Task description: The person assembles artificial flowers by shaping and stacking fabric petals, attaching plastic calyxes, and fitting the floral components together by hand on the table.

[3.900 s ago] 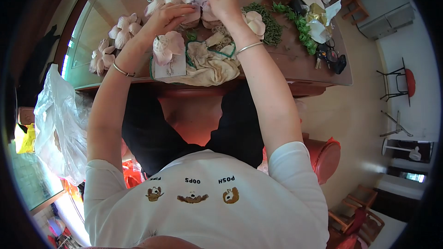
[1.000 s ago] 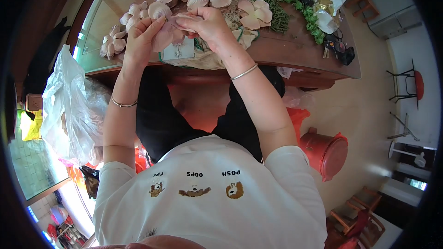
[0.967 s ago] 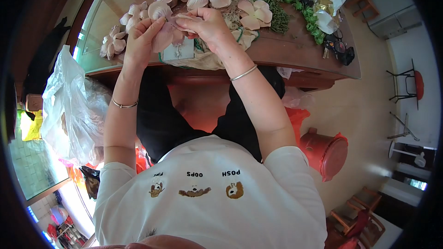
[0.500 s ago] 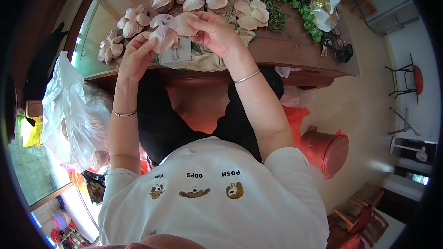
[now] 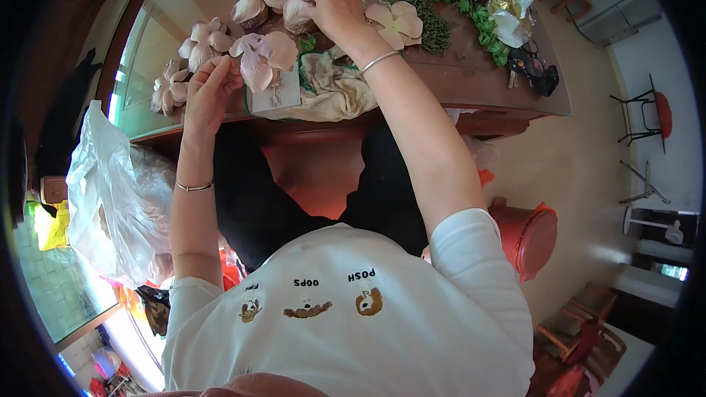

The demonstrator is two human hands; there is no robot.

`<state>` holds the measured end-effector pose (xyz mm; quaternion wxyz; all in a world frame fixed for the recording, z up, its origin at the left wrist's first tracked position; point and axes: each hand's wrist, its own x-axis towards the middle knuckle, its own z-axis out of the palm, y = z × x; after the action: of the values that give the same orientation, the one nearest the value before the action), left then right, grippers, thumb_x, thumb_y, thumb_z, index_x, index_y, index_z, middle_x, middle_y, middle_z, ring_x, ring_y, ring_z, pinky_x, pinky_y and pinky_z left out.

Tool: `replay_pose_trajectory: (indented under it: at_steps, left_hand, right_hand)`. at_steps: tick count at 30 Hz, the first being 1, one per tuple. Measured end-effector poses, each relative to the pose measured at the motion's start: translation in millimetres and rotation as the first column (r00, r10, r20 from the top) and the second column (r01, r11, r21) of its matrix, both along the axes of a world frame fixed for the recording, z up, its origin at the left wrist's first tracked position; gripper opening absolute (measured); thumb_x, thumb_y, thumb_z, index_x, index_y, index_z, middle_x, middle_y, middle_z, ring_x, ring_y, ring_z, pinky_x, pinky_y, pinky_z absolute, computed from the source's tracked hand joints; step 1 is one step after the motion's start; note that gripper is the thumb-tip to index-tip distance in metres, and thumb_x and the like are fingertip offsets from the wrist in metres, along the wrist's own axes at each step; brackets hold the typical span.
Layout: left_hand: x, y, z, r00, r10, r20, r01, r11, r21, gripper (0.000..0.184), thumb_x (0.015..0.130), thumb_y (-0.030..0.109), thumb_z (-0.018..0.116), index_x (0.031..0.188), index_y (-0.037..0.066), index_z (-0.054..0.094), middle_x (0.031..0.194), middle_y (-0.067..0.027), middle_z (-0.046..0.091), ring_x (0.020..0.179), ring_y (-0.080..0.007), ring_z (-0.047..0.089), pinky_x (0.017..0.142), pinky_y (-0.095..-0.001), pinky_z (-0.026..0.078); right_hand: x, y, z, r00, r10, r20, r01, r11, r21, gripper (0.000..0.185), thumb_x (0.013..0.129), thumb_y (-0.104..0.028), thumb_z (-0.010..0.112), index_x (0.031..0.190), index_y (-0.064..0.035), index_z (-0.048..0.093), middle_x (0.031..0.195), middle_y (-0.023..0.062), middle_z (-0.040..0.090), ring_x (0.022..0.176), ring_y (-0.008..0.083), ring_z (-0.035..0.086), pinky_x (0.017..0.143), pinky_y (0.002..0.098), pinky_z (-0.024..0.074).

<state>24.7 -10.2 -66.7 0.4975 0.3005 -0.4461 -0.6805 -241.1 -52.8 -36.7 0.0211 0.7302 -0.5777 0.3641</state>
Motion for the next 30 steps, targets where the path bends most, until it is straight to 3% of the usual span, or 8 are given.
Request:
replay_pose_trajectory:
  at_steps: [9, 11, 17, 21, 22, 26, 28, 30]
  left_hand:
    - [-39, -57, 8, 0.929, 0.033, 0.368, 0.093, 0.943, -0.319, 0.019, 0.088, 0.007, 0.063, 0.106, 0.001, 0.067, 0.096, -0.0038, 0.067, 0.08, -0.0095, 0.059, 0.075, -0.0221, 0.049]
    - [-51, -74, 12, 0.91, -0.024, 0.413, 0.275, 0.781, -0.56, 0.027, 0.084, 0.003, 0.062, 0.11, 0.003, 0.067, 0.1, -0.0032, 0.069, 0.082, -0.0097, 0.059, 0.077, -0.0222, 0.048]
    - [-81, -94, 20, 0.817, 0.096, 0.568, 0.442, 0.528, -0.725, 0.034, 0.078, 0.0, 0.06, 0.111, 0.003, 0.068, 0.099, -0.0031, 0.07, 0.085, -0.0101, 0.059, 0.08, -0.022, 0.047]
    - [-87, -101, 10, 0.789, 0.328, 0.52, 0.414, 0.342, -0.844, 0.037, 0.074, -0.001, 0.058, 0.109, 0.004, 0.069, 0.096, -0.002, 0.07, 0.086, -0.0096, 0.058, 0.081, -0.0216, 0.047]
    - [-86, -100, 12, 0.789, 0.329, 0.52, 0.414, 0.341, -0.844, 0.037, 0.074, -0.001, 0.058, 0.109, 0.004, 0.069, 0.096, -0.002, 0.07, 0.086, -0.0096, 0.058, 0.081, -0.0216, 0.047]
    - [-74, -93, 28, 0.798, 0.019, 0.602, 0.43, 0.682, -0.591, 0.029, 0.082, 0.002, 0.058, 0.108, 0.005, 0.07, 0.093, -0.0013, 0.07, 0.083, -0.01, 0.059, 0.079, -0.0216, 0.048]
    - [-62, -87, 41, 0.925, -0.025, 0.38, 0.199, 0.883, -0.426, 0.019, 0.09, 0.012, 0.057, 0.102, 0.004, 0.071, 0.088, -0.0021, 0.069, 0.08, -0.0096, 0.059, 0.076, -0.0208, 0.048]
    - [-39, -85, 54, 0.941, 0.059, 0.334, 0.083, 0.914, -0.397, 0.021, 0.092, 0.018, 0.058, 0.097, 0.003, 0.071, 0.085, -0.0031, 0.068, 0.077, -0.0095, 0.059, 0.072, -0.0207, 0.048]
  right_hand:
    - [-19, -8, -2, 0.97, 0.084, 0.228, -0.108, 0.99, 0.093, 0.013, 0.078, -0.019, 0.066, 0.081, -0.0069, 0.07, 0.075, 0.0087, 0.066, 0.064, 0.0299, 0.056, 0.063, 0.0391, 0.0452]
    - [-21, -9, 0, 0.963, 0.086, 0.254, -0.127, 0.98, 0.153, 0.015, 0.078, -0.02, 0.066, 0.083, -0.0065, 0.07, 0.076, 0.0092, 0.066, 0.064, 0.0308, 0.056, 0.063, 0.0396, 0.045]
    - [-23, -11, -1, 0.972, 0.12, 0.2, -0.136, 0.988, 0.069, 0.014, 0.08, -0.017, 0.064, 0.085, -0.0047, 0.07, 0.072, 0.0073, 0.064, 0.061, 0.0267, 0.055, 0.06, 0.0352, 0.0444]
    - [-28, -3, 12, 0.749, -0.017, 0.662, 0.003, 1.0, 0.022, 0.011, 0.08, -0.009, 0.065, 0.086, -0.0015, 0.069, 0.071, 0.0051, 0.062, 0.059, 0.0211, 0.053, 0.057, 0.0296, 0.0426]
    - [-28, 2, 17, 0.749, -0.017, 0.662, 0.003, 1.0, 0.021, 0.011, 0.08, -0.009, 0.065, 0.086, -0.0015, 0.069, 0.071, 0.0051, 0.062, 0.059, 0.0211, 0.053, 0.057, 0.0296, 0.0426]
    - [-23, 29, 40, 0.776, 0.093, 0.623, -0.076, 0.996, -0.054, 0.013, 0.084, -0.007, 0.063, 0.093, 0.0006, 0.068, 0.078, 0.0051, 0.063, 0.061, 0.0169, 0.055, 0.059, 0.0261, 0.0451]
    - [-20, 44, 53, 0.787, 0.152, 0.598, -0.121, 0.988, -0.091, 0.014, 0.086, -0.006, 0.062, 0.097, 0.0016, 0.068, 0.081, 0.0052, 0.064, 0.062, 0.0148, 0.056, 0.06, 0.0243, 0.0464]
    - [-16, 58, 63, 0.792, 0.209, 0.573, -0.168, 0.978, -0.124, 0.015, 0.088, -0.005, 0.062, 0.1, 0.0027, 0.067, 0.085, 0.0052, 0.065, 0.063, 0.0126, 0.058, 0.06, 0.0226, 0.0477]
